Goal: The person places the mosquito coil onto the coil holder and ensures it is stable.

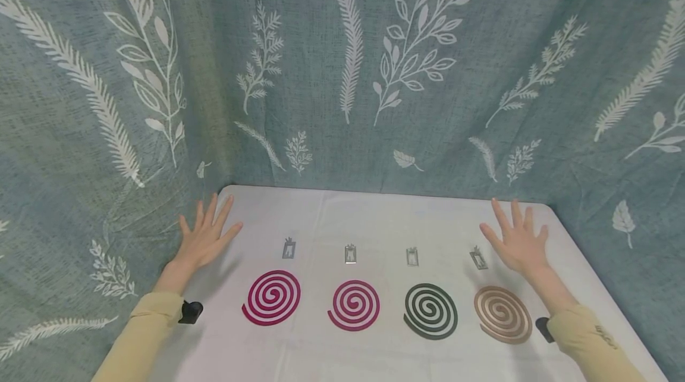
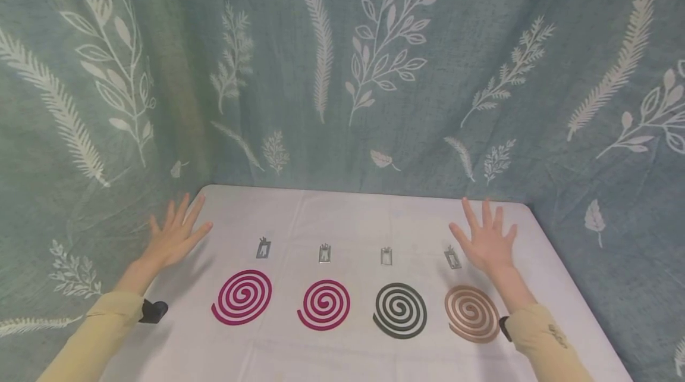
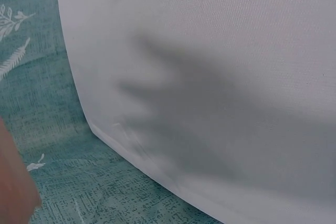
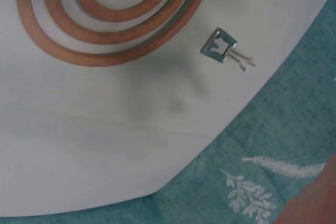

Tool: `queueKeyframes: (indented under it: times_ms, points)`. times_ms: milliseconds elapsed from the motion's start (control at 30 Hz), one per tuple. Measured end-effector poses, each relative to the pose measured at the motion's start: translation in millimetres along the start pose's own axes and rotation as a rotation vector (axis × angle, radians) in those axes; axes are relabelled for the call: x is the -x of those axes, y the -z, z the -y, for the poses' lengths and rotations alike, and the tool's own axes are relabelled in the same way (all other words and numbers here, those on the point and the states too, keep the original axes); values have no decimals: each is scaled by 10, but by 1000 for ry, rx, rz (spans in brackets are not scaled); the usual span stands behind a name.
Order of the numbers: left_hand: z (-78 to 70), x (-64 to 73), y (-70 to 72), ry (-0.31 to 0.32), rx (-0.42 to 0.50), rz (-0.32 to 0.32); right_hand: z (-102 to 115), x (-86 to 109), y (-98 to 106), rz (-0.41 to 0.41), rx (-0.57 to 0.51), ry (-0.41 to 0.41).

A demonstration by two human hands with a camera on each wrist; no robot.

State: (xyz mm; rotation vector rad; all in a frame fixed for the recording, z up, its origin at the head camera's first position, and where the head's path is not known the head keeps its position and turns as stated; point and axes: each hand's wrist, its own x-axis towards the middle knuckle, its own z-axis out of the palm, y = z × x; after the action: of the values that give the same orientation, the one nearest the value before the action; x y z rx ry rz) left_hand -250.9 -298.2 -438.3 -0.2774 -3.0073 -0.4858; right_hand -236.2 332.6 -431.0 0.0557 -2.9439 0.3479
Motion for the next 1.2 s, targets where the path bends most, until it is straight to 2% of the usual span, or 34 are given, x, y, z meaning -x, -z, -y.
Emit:
queueKeyframes:
  times_ms: [400,700,967,1200]
  points:
    - [-36,22,-5,-6,30,13,247,-30,-80,54,-3,33]
    - [-59,42,4,-25,37,20,477,-39,-161,95,-45,66]
    - [-127,33,23,-60,106,-18,679,-41,-230,90,-104,94]
    - [-207,22,25,-70,162,12,892,-40,-312,93,-134,138]
